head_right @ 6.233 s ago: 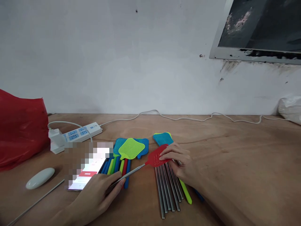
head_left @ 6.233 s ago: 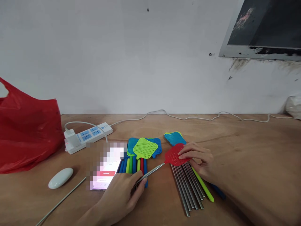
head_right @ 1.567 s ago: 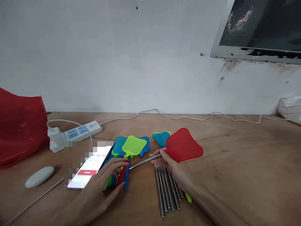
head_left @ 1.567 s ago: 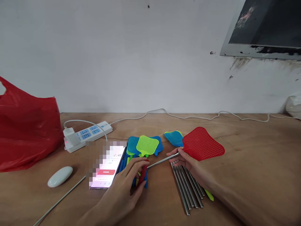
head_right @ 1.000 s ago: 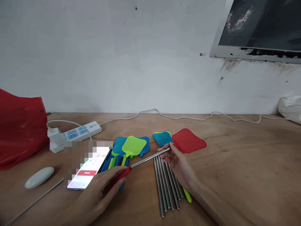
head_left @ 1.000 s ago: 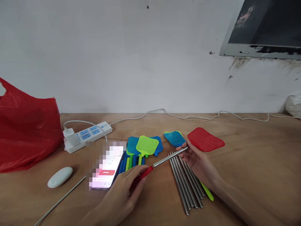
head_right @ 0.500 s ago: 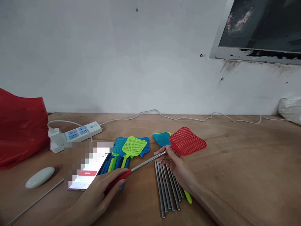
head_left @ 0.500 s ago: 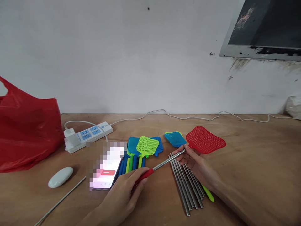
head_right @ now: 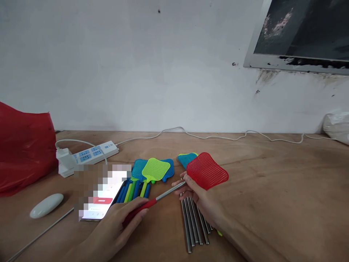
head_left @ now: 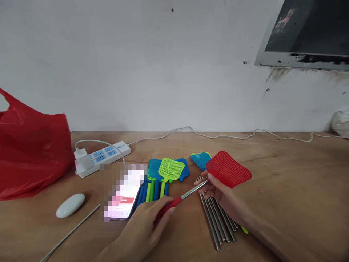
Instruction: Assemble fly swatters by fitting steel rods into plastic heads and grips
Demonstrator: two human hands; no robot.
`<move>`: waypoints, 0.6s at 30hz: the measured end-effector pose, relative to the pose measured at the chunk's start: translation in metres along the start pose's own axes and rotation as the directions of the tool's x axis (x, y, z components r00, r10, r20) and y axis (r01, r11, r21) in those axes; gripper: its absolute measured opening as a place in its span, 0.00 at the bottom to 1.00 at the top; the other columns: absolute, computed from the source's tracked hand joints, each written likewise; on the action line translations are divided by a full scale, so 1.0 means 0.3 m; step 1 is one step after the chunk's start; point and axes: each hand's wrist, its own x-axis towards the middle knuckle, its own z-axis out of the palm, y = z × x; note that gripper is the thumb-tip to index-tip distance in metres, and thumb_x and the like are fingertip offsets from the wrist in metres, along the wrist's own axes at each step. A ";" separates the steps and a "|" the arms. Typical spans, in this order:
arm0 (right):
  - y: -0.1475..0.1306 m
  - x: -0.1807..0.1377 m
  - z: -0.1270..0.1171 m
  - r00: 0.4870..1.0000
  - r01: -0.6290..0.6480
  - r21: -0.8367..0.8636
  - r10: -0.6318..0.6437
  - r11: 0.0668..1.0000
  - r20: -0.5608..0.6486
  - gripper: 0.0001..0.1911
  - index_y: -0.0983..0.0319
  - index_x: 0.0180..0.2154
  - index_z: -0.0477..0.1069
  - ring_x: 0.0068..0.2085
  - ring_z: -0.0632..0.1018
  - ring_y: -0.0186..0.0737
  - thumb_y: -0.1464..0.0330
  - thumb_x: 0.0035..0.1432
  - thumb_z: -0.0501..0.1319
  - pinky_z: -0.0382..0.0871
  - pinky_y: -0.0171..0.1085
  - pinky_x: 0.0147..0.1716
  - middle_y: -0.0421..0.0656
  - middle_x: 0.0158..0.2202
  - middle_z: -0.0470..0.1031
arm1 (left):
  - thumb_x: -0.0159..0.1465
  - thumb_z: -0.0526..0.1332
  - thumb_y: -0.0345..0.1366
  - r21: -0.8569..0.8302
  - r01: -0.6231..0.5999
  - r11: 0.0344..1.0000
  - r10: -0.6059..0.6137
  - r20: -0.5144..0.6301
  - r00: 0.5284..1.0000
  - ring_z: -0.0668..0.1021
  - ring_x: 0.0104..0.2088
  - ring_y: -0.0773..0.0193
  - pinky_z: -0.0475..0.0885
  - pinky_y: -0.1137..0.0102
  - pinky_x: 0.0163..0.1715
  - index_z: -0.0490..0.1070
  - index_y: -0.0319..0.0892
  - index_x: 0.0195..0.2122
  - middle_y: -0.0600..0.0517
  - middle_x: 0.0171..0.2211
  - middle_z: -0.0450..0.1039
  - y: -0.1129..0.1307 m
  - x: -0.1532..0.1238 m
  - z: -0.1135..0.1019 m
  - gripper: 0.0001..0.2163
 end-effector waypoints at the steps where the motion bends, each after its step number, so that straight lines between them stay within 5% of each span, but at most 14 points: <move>1: -0.004 0.003 -0.002 1.000 -0.006 0.028 0.007 1.000 -0.019 0.18 0.58 0.37 0.80 0.32 0.81 0.38 0.52 0.51 0.71 0.75 0.33 0.30 0.43 0.33 0.81 | 0.74 0.49 0.41 0.020 0.004 1.000 -0.004 -0.004 1.000 0.79 0.27 0.62 0.67 0.72 0.24 0.70 0.48 0.45 0.55 0.30 0.78 -0.001 0.000 0.000 0.11; 8: 0.001 0.014 -0.006 0.990 0.042 -0.007 -0.042 0.999 -0.138 0.18 0.60 0.33 0.81 0.29 0.80 0.39 0.52 0.51 0.71 0.74 0.34 0.26 0.45 0.34 0.82 | 0.74 0.47 0.40 0.065 -0.006 0.998 0.007 -0.009 1.000 0.77 0.24 0.60 0.60 0.72 0.22 0.66 0.47 0.44 0.56 0.26 0.75 -0.016 -0.009 0.014 0.09; 18: 0.029 0.008 -0.007 0.999 0.022 -0.015 -0.023 1.000 -0.036 0.18 0.60 0.35 0.81 0.29 0.80 0.38 0.52 0.54 0.69 0.73 0.34 0.26 0.44 0.31 0.80 | 0.74 0.46 0.39 0.050 -0.024 0.998 0.025 -0.013 1.000 0.77 0.24 0.60 0.61 0.72 0.23 0.65 0.47 0.43 0.55 0.27 0.75 -0.015 -0.009 0.021 0.10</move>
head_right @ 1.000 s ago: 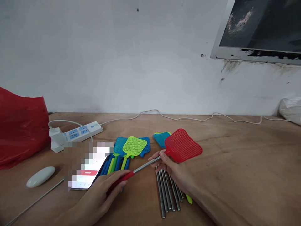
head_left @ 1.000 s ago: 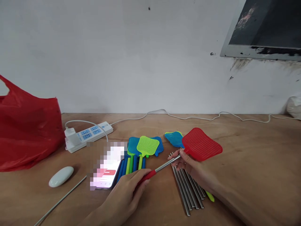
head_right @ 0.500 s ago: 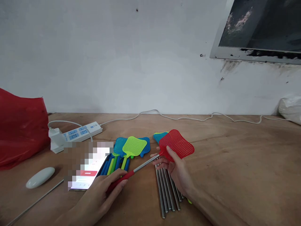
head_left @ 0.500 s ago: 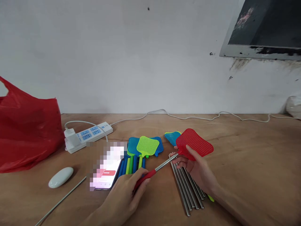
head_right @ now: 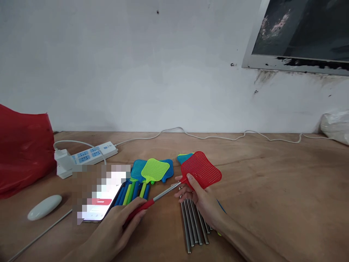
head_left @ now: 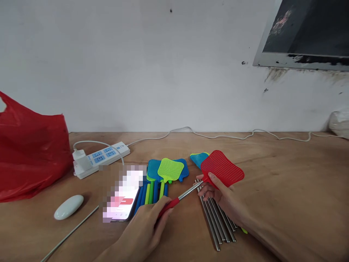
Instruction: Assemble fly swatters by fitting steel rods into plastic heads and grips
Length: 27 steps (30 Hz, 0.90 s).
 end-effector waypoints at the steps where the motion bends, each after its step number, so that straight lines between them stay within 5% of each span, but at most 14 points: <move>1: -0.001 0.000 -0.001 1.000 -0.001 0.005 0.001 1.000 0.008 0.19 0.60 0.35 0.81 0.29 0.79 0.38 0.51 0.55 0.69 0.73 0.34 0.26 0.44 0.31 0.80 | 0.74 0.46 0.39 -0.003 0.004 1.000 -0.004 0.006 1.000 0.76 0.24 0.60 0.61 0.72 0.23 0.66 0.47 0.43 0.55 0.26 0.75 0.000 0.000 0.000 0.10; 10: -0.045 -0.033 0.029 0.984 0.000 -0.044 0.008 0.999 0.177 0.13 0.59 0.39 0.80 0.36 0.80 0.38 0.58 0.56 0.70 0.74 0.34 0.34 0.45 0.40 0.81 | 0.74 0.46 0.41 -0.004 -0.002 1.000 0.003 0.054 0.999 0.75 0.22 0.62 0.60 0.71 0.21 0.69 0.47 0.43 0.56 0.23 0.72 0.026 -0.003 -0.015 0.13; 16: -0.069 0.028 -0.046 0.989 0.036 -0.096 -0.049 0.995 -0.140 0.17 0.60 0.30 0.76 0.17 0.67 0.29 0.53 0.50 0.71 0.60 0.30 0.15 0.37 0.22 0.72 | 0.73 0.49 0.40 -0.023 -0.079 0.997 0.077 -0.069 0.995 0.79 0.33 0.60 0.70 0.70 0.32 0.70 0.47 0.42 0.52 0.35 0.77 0.040 0.004 -0.052 0.11; 18: -0.079 0.056 -0.088 0.982 0.077 -0.347 -0.131 0.935 -0.135 0.21 0.59 0.27 0.72 0.13 0.58 0.29 0.48 0.52 0.66 0.51 0.31 0.11 0.32 0.14 0.60 | 0.73 0.49 0.38 -0.024 -0.083 0.996 0.082 -0.037 0.996 0.78 0.33 0.60 0.70 0.70 0.32 0.70 0.46 0.41 0.52 0.34 0.76 0.039 0.010 -0.053 0.11; 21: -0.085 0.086 -0.141 0.978 0.096 -0.498 -0.174 0.862 -0.112 0.21 0.59 0.25 0.72 0.12 0.53 0.28 0.48 0.51 0.67 0.43 0.31 0.12 0.30 0.12 0.55 | 0.73 0.49 0.37 -0.032 -0.099 0.995 0.100 0.024 0.995 0.77 0.33 0.61 0.69 0.69 0.33 0.70 0.45 0.40 0.51 0.34 0.74 0.031 0.015 -0.045 0.11; 27: -0.077 0.118 -0.205 0.938 0.188 -0.725 -0.341 0.663 -0.068 0.18 0.58 0.21 0.72 0.24 0.70 0.40 0.53 0.52 0.65 0.58 0.36 0.23 0.40 0.21 0.71 | 0.73 0.49 0.35 0.021 -0.078 0.997 0.077 0.057 0.995 0.77 0.35 0.60 0.69 0.68 0.34 0.69 0.45 0.38 0.51 0.34 0.73 0.018 0.018 -0.034 0.10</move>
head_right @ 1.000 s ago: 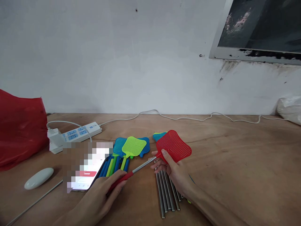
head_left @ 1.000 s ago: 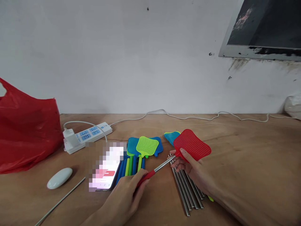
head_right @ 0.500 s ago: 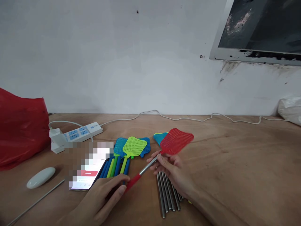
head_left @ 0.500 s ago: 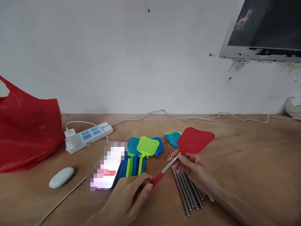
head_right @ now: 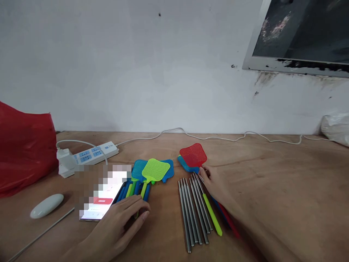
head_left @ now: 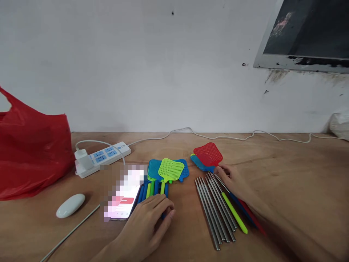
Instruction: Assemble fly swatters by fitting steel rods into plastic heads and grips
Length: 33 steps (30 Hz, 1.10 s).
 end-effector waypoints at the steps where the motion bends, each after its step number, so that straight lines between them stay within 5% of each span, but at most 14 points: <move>1: 0.010 0.005 -0.004 1.000 0.018 -0.041 -0.018 0.999 -0.010 0.16 0.58 0.21 0.73 0.25 0.70 0.41 0.54 0.52 0.65 0.59 0.36 0.24 0.41 0.21 0.72 | 0.73 0.49 0.35 0.006 0.000 1.000 0.000 -0.001 1.000 0.77 0.35 0.60 0.69 0.68 0.34 0.69 0.45 0.38 0.51 0.34 0.73 -0.001 0.000 0.001 0.10; 11: 0.133 0.033 -0.034 0.990 0.103 -0.383 -0.131 0.918 -0.049 0.07 0.57 0.30 0.74 0.21 0.66 0.40 0.60 0.50 0.64 0.54 0.38 0.25 0.36 0.16 0.65 | 0.72 0.49 0.34 0.029 -0.005 1.000 0.005 -0.007 1.000 0.77 0.35 0.60 0.69 0.69 0.33 0.69 0.45 0.38 0.51 0.34 0.73 -0.003 0.001 0.001 0.10; 25: 0.114 0.011 -0.038 0.985 0.158 -0.713 -0.164 0.683 0.061 0.09 0.59 0.33 0.74 0.26 0.74 0.43 0.62 0.58 0.59 0.56 0.38 0.28 0.40 0.21 0.73 | 0.72 0.50 0.32 0.048 -0.055 0.997 0.059 -0.076 0.995 0.76 0.34 0.59 0.69 0.67 0.33 0.69 0.45 0.37 0.51 0.33 0.73 -0.020 -0.001 0.015 0.09; 33: 0.088 0.006 -0.033 0.977 0.201 -0.747 -0.182 0.634 0.109 0.09 0.60 0.33 0.73 0.25 0.74 0.43 0.62 0.60 0.58 0.55 0.37 0.26 0.40 0.21 0.73 | 0.70 0.53 0.31 0.193 -0.069 0.979 0.103 -0.174 0.979 0.74 0.49 0.51 0.70 0.57 0.48 0.68 0.44 0.46 0.45 0.48 0.72 -0.059 -0.002 0.033 0.07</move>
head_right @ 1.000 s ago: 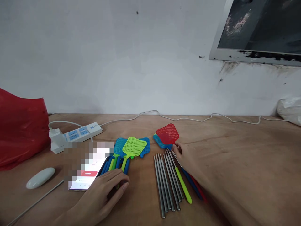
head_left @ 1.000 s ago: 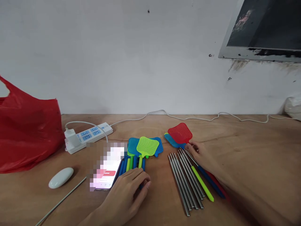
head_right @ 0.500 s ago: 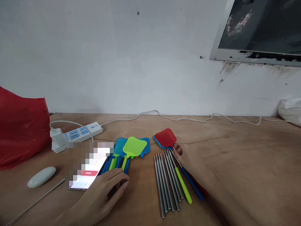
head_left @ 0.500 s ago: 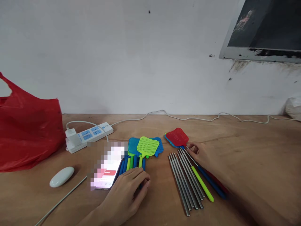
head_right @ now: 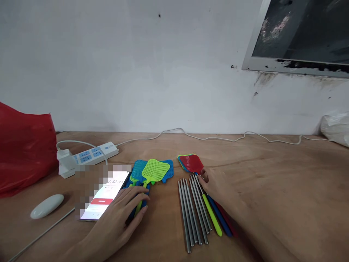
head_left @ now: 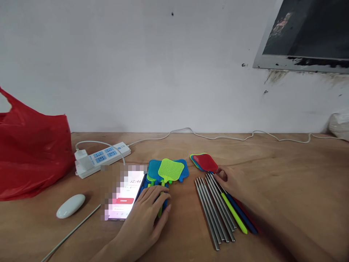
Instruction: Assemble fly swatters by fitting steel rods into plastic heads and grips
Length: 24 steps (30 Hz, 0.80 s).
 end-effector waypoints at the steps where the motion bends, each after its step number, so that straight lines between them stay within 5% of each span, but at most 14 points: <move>1: -0.010 0.000 -0.012 1.000 0.004 -0.002 -0.004 1.000 -0.006 0.10 0.60 0.34 0.73 0.25 0.74 0.43 0.62 0.61 0.58 0.55 0.37 0.26 0.40 0.22 0.74 | 0.70 0.53 0.32 0.014 0.003 1.000 -0.003 -0.001 1.000 0.74 0.50 0.51 0.70 0.56 0.49 0.68 0.44 0.47 0.45 0.49 0.72 -0.003 0.000 0.002 0.07; 6: -0.099 -0.021 -0.070 0.993 0.121 0.056 -0.121 0.991 0.002 0.11 0.59 0.35 0.73 0.28 0.74 0.39 0.61 0.64 0.56 0.58 0.36 0.28 0.39 0.26 0.73 | 0.70 0.53 0.31 0.008 0.002 1.000 -0.002 0.043 0.999 0.74 0.50 0.51 0.71 0.57 0.49 0.68 0.45 0.46 0.46 0.48 0.72 0.000 0.002 0.001 0.07; 11: -0.218 -0.077 -0.088 0.914 0.353 0.196 -0.382 0.915 0.137 0.10 0.60 0.29 0.69 0.28 0.71 0.37 0.61 0.58 0.63 0.57 0.35 0.28 0.38 0.25 0.70 | 0.70 0.52 0.31 -0.038 0.046 0.998 -0.043 0.057 0.997 0.74 0.48 0.52 0.71 0.57 0.47 0.69 0.45 0.43 0.46 0.47 0.71 0.010 0.005 -0.005 0.07; 24: -0.298 -0.119 -0.068 0.935 0.182 0.087 -0.200 0.979 0.291 0.10 0.60 0.23 0.67 0.28 0.72 0.38 0.66 0.55 0.60 0.52 0.37 0.28 0.40 0.25 0.75 | 0.70 0.52 0.31 -0.072 0.091 0.993 -0.087 0.044 0.995 0.74 0.46 0.53 0.69 0.56 0.47 0.69 0.45 0.40 0.48 0.44 0.73 0.005 0.012 -0.006 0.07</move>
